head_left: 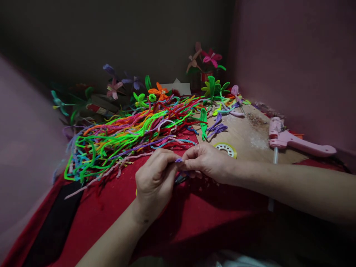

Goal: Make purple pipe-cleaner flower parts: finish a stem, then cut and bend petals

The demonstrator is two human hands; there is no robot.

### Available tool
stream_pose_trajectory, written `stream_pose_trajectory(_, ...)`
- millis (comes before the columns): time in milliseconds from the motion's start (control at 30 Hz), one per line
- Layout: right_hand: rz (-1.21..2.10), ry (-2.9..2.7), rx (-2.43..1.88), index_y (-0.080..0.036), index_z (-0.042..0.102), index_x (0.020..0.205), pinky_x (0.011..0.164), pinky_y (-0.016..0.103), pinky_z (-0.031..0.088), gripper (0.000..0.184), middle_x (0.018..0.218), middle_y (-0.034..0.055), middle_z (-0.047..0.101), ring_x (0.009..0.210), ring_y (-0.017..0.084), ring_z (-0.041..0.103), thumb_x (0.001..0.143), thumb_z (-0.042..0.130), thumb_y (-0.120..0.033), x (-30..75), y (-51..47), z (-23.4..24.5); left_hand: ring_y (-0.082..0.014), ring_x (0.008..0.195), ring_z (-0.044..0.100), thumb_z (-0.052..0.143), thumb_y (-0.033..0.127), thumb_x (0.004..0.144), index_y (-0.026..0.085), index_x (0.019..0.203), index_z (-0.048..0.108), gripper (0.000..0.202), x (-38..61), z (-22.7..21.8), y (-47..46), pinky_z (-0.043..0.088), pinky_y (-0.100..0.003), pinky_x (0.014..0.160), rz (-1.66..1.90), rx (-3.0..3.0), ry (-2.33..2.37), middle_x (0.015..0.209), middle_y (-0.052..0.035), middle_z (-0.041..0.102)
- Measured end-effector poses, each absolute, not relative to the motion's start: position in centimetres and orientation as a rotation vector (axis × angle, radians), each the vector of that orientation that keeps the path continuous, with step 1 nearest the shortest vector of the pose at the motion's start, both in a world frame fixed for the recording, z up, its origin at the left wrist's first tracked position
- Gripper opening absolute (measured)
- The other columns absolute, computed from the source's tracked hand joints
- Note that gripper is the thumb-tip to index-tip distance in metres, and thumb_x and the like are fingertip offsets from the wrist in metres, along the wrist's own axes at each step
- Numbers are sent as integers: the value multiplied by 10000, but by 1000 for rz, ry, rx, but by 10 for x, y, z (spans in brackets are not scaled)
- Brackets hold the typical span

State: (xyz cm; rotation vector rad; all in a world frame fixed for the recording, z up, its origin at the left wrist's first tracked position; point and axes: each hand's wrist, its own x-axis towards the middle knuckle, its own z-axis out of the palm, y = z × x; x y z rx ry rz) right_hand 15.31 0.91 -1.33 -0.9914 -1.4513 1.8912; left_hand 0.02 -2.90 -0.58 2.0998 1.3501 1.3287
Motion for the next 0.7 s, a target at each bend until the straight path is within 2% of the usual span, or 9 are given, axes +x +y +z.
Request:
stream_pose_trajectory(167, 1778, -1582, -1051, -133, 536, 541, 378, 175, 264, 248, 434, -54, 460, 381, 37, 374, 704, 672, -262, 152, 10, -18, -93, 652, 558, 609, 125, 782, 167, 753, 620, 52, -2, -5, -24, 439, -200, 595, 1174, 2070, 1394, 709, 14, 603)
stream_pose_trajectory(300, 1629, -1738, -1098, -137, 507, 531, 386, 182, 253, 257, 444, -54, 437, 397, 41, 357, 768, 589, -192, 151, 8, -15, -94, 681, 556, 608, 79, 770, 154, 750, 620, 79, -1, -6, -24, 441, -210, 638, 1306, 2310, 1351, 721, 3, 599)
stream_pose_trajectory(400, 1639, -1789, -1025, -133, 511, 546, 413, 185, 279, 243, 465, -51, 433, 429, 48, 367, 786, 543, -155, 152, 6, -12, -92, 687, 554, 602, 75, 770, 155, 768, 621, 83, 2, -9, -27, 438, -210, 648, 1366, 2370, 1340, 730, 2, 600)
stream_pose_trajectory(533, 1768, -1670, -999, -131, 526, 565, 404, 190, 275, 212, 471, -40, 465, 415, 54, 385, 774, 541, -169, 152, 7, -11, -88, 610, 527, 616, 206, 787, 167, 691, 611, 103, 3, -4, -25, 416, -200, 566, 1283, 1849, 1478, 650, 20, 577)
stream_pose_trajectory(633, 1834, -1520, -963, -135, 510, 556, 393, 186, 249, 223, 467, -41, 472, 395, 43, 369, 753, 576, -212, 152, 11, -15, -70, 508, 460, 602, 333, 793, 180, 782, 601, 153, 0, 3, -19, 362, -187, 464, 1150, 1495, 1445, 617, 40, 549)
stream_pose_trajectory(700, 1831, -1414, -922, -140, 491, 549, 387, 184, 231, 245, 452, -52, 453, 382, 36, 347, 747, 594, -240, 152, 15, -17, -60, 470, 428, 644, 364, 748, 181, 829, 582, 209, -3, 6, -16, 332, -180, 430, 1047, 1373, 1399, 622, 48, 549)
